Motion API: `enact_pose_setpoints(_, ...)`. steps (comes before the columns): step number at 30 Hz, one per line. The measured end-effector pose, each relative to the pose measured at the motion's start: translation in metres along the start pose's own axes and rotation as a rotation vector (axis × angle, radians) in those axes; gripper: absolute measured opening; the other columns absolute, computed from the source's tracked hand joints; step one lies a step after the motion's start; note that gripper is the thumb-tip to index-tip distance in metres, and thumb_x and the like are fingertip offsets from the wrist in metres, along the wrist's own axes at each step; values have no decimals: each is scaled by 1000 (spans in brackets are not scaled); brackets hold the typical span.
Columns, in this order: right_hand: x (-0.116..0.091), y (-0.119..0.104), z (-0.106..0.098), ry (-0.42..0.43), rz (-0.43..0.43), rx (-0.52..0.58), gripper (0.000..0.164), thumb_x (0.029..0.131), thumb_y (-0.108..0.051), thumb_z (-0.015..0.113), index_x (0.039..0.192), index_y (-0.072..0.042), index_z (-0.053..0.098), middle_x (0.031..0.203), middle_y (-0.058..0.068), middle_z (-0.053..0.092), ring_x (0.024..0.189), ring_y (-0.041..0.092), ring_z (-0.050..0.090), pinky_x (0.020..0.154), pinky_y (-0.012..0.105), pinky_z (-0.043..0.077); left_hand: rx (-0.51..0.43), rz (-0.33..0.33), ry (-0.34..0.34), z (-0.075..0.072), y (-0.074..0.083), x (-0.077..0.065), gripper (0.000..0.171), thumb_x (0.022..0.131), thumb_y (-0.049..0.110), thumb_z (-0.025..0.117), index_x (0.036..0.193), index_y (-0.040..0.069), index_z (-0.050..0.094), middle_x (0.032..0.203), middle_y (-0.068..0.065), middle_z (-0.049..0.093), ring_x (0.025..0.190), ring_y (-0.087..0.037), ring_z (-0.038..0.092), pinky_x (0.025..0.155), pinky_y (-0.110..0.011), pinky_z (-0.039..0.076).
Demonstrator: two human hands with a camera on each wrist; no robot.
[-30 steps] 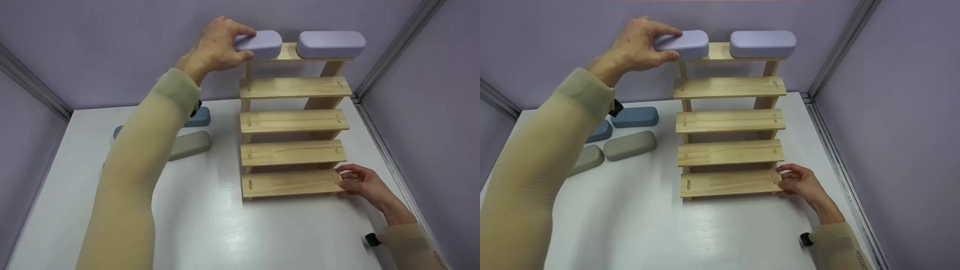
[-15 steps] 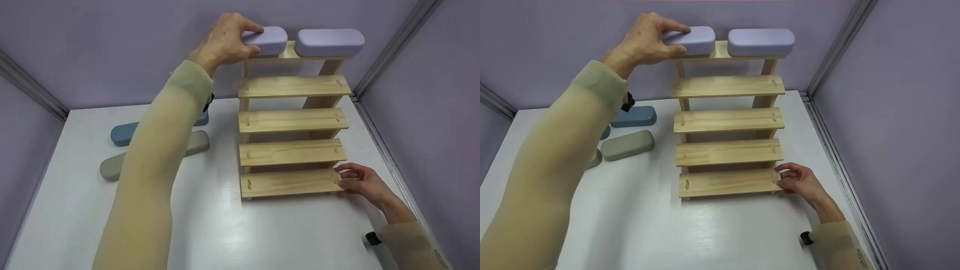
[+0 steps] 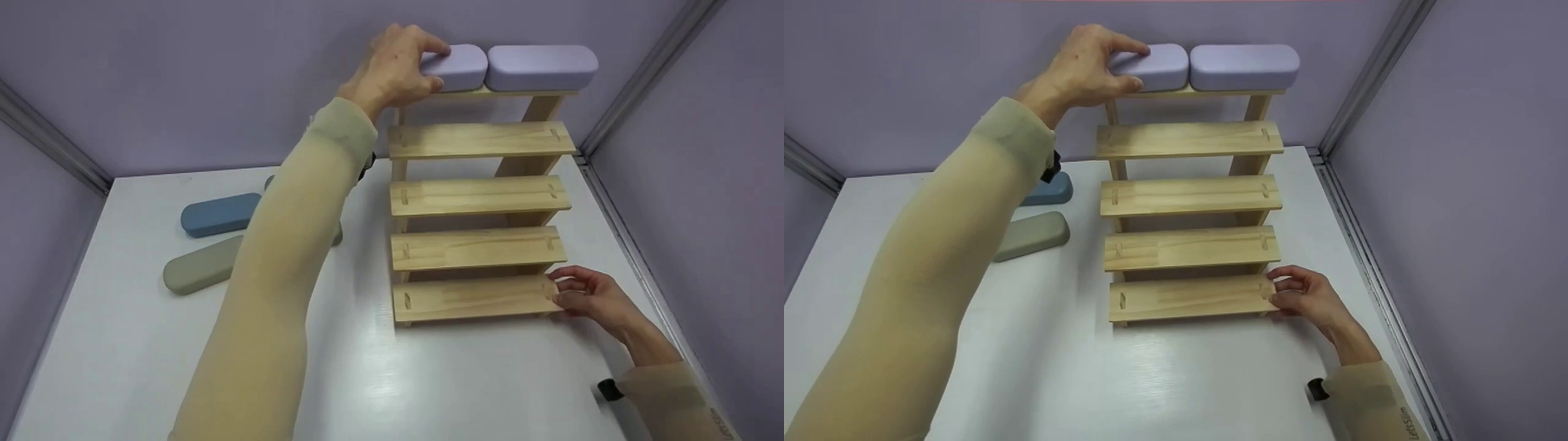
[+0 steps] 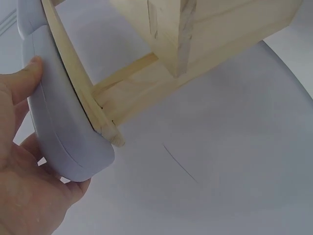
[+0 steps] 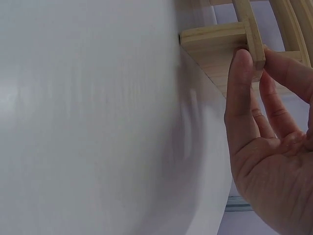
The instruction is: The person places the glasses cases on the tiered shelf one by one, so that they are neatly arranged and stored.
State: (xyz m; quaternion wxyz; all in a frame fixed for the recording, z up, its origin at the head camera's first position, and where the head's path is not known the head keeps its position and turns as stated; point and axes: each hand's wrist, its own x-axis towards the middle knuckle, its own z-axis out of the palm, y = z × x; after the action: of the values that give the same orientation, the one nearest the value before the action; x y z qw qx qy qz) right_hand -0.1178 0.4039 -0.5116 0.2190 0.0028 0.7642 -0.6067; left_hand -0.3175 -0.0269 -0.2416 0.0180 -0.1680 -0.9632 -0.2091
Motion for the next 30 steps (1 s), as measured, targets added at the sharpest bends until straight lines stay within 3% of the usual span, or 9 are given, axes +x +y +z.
enact_pose_setpoints(10,-1,-1,0,9,17,-50,40,103,-3,77,141,-8,67,108,-10,79,95,9,78,83,33,70,30,-2,10,5,2,-4,54,111,35,72,164,35,60,164,8,65,143,-16,56,125,-32,43)
enact_pose_setpoints(19,2,-2,0,-9,-4,-13,40,103,-1,75,141,-7,67,110,-8,79,96,10,78,84,34,71,80,81,40,2,-15,-9,61,106,32,78,164,31,59,175,9,53,154,-22,49,134,-37,33)
enact_pose_setpoints(26,5,-1,2,-13,-8,-15,41,103,0,75,143,-7,66,110,-7,80,96,11,79,84,34,71,36,185,61,-8,-27,-39,59,107,26,77,163,28,61,180,-3,46,166,-29,42,142,-44,28)
enact_pose_setpoints(30,7,-1,1,-4,-8,-11,41,103,0,76,143,-7,66,110,-8,80,96,10,79,83,34,71,-19,268,78,-14,-35,-62,54,106,21,77,159,22,65,176,-7,53,164,-30,46,141,-42,31)
